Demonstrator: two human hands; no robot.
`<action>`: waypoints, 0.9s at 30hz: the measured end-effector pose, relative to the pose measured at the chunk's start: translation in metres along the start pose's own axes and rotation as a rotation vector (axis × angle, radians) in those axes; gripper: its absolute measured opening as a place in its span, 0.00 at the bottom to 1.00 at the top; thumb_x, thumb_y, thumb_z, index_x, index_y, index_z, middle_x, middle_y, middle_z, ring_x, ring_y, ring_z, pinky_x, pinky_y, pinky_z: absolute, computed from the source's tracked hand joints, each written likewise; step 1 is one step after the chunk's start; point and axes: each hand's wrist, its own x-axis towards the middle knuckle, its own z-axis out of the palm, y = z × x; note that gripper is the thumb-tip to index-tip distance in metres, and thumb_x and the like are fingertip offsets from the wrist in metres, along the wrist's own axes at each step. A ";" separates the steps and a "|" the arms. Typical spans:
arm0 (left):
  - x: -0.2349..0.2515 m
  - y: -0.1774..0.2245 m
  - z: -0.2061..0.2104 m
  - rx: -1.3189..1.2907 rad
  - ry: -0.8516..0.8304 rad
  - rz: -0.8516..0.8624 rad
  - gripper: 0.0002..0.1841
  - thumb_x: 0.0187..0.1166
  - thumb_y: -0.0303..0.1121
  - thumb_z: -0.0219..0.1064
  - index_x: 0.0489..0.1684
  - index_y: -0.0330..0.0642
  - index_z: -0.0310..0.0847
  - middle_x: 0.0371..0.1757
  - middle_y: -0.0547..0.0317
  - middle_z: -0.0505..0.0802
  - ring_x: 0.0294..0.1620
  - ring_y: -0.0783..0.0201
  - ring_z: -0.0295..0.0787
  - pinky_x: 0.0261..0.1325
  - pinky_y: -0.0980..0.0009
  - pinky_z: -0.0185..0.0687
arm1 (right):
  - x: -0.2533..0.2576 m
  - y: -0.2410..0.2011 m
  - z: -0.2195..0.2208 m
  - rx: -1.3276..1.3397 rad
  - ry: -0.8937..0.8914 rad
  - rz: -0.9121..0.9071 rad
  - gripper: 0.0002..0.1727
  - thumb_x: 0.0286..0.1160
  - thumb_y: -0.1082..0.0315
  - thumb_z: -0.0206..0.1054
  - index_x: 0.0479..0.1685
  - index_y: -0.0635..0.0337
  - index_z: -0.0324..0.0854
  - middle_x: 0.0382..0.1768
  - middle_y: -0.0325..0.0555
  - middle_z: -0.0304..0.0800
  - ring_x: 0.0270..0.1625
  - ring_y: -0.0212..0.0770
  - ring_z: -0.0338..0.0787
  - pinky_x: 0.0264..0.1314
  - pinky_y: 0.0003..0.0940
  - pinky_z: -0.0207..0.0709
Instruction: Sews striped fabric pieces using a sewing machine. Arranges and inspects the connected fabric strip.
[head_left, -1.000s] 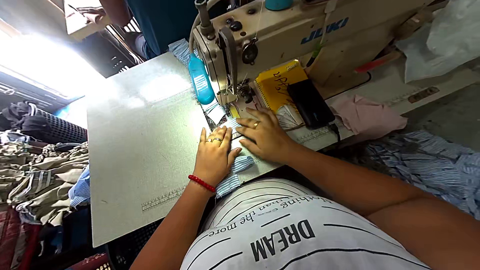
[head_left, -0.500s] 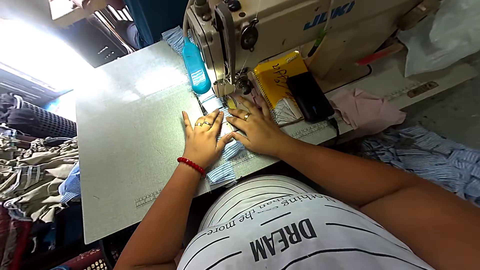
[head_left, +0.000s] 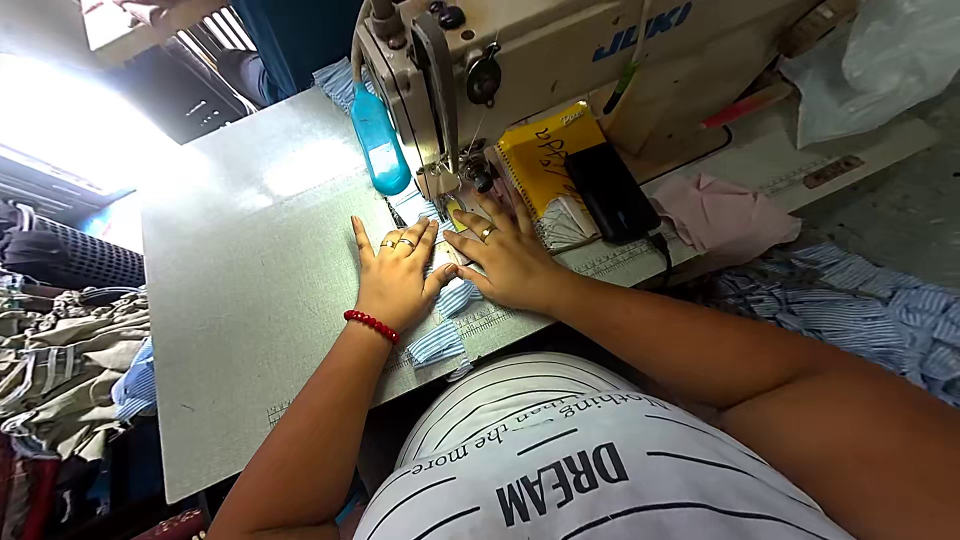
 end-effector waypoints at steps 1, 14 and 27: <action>0.001 -0.001 0.000 0.001 -0.003 0.001 0.41 0.87 0.66 0.35 0.89 0.50 0.67 0.87 0.58 0.76 0.88 0.48 0.68 0.84 0.19 0.20 | 0.000 0.000 -0.001 -0.004 -0.013 0.006 0.30 0.86 0.46 0.56 0.85 0.43 0.74 0.90 0.50 0.64 0.97 0.62 0.42 0.89 0.79 0.22; 0.017 -0.016 -0.002 -0.016 -0.031 -0.021 0.40 0.86 0.67 0.36 0.90 0.53 0.66 0.89 0.60 0.73 0.90 0.49 0.65 0.83 0.19 0.17 | 0.002 0.000 0.000 -0.012 -0.069 0.058 0.34 0.84 0.45 0.52 0.90 0.40 0.67 0.93 0.48 0.58 0.98 0.59 0.38 0.89 0.77 0.19; 0.012 -0.022 -0.009 -0.094 0.134 -0.137 0.38 0.83 0.63 0.54 0.83 0.42 0.73 0.86 0.48 0.76 0.88 0.45 0.67 0.91 0.37 0.46 | -0.004 0.010 0.010 0.153 0.179 -0.031 0.25 0.84 0.58 0.53 0.76 0.48 0.83 0.76 0.46 0.83 0.90 0.57 0.65 0.90 0.71 0.44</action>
